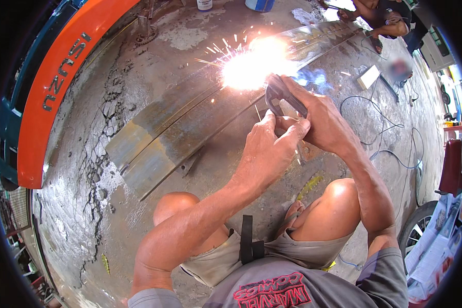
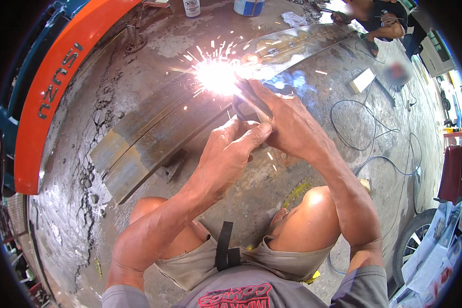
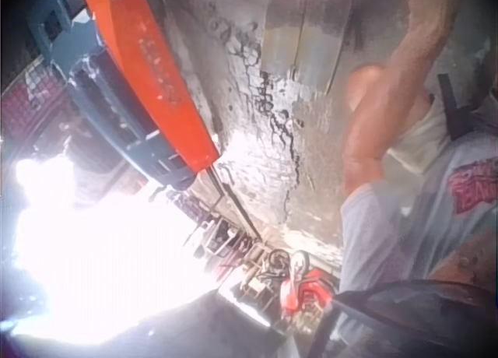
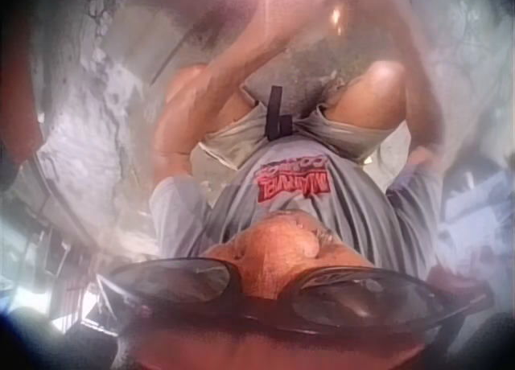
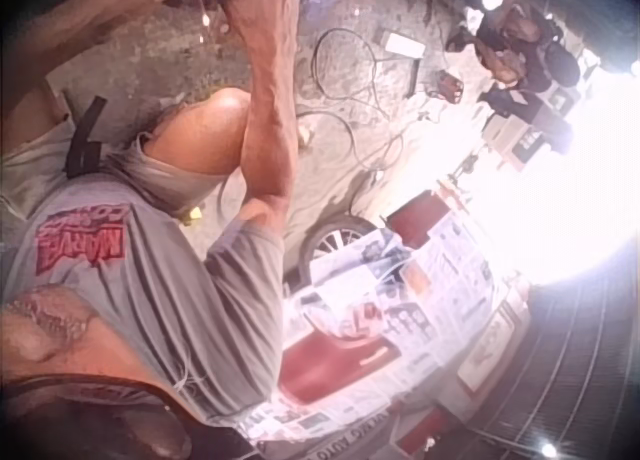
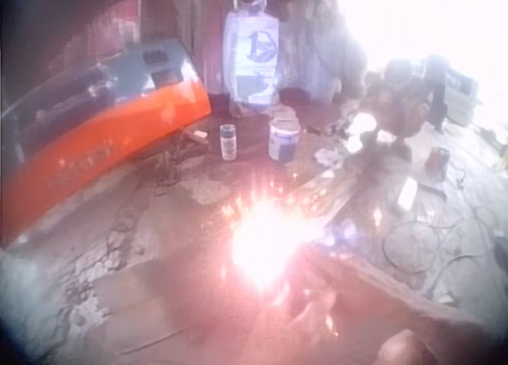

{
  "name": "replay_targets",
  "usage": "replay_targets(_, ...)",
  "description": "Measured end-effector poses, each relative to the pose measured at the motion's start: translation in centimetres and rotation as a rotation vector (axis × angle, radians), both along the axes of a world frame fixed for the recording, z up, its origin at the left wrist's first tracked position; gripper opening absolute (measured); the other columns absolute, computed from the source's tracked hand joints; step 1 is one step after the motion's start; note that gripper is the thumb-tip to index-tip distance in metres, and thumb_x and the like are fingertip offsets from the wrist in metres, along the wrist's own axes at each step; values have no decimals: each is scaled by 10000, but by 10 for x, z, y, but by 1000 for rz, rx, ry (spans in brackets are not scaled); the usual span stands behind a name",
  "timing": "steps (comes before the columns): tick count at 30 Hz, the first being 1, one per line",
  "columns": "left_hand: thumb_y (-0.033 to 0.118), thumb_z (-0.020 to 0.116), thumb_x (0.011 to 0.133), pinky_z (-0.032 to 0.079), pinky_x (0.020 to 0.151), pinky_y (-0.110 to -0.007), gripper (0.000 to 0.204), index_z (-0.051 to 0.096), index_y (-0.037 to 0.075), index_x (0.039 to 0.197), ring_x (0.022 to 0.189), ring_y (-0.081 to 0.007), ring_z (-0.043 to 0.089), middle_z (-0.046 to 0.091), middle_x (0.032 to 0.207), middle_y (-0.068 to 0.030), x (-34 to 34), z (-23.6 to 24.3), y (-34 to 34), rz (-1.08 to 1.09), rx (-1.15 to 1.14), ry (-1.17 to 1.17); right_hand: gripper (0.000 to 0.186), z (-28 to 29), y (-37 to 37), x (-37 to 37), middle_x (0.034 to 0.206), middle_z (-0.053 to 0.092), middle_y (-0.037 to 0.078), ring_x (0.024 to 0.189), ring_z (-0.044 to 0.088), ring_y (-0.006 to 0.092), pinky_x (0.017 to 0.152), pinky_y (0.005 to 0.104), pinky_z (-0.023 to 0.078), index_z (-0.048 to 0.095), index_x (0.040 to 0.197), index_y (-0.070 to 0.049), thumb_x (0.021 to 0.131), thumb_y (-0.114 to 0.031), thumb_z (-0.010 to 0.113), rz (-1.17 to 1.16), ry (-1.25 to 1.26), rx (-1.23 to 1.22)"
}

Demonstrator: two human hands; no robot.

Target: The person welds a long metal bar using a handheld welding torch, producing bright sparks. They pause to replace the welding rod and continue welding along the seam of the metal piece.

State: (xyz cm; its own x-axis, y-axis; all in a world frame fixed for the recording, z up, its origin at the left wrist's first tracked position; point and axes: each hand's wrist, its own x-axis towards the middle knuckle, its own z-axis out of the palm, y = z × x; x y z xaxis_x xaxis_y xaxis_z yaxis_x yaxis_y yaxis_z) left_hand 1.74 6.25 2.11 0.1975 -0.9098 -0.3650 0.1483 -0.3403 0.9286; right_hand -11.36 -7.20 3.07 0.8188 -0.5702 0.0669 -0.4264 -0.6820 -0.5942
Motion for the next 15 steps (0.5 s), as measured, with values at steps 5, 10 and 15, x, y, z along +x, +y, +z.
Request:
replay_targets(5,468,682,1052,512,914,-368,550,690,-19,1306,1068,-188,643,735,1181,-130,1,-6,3,27,-13,30,879,11,4,5,1210,754,301,1118,755,470,955,521,581,462,1617,-2,849,-185,850,-17,81,59)
replay_targets(10,360,723,1001,547,975,-441,452,702,-48,1196,1062,-301,747,767,1148,-220,-4,7,0,43,-121,24,909,9,-1,-3,1308,735,282,1146,748,463,946,507,580,454,1631,2,865,-249,874,-16,-97,-53)
replay_targets(15,324,731,996,571,969,-470,593,565,-105,1371,1035,-411,762,746,1153,-280,-14,12,8,112,-412,30,945,42,14,-2,1237,774,170,877,680,208,815,379,568,466,1646,-25,852,-273,914,-216,-35,24)
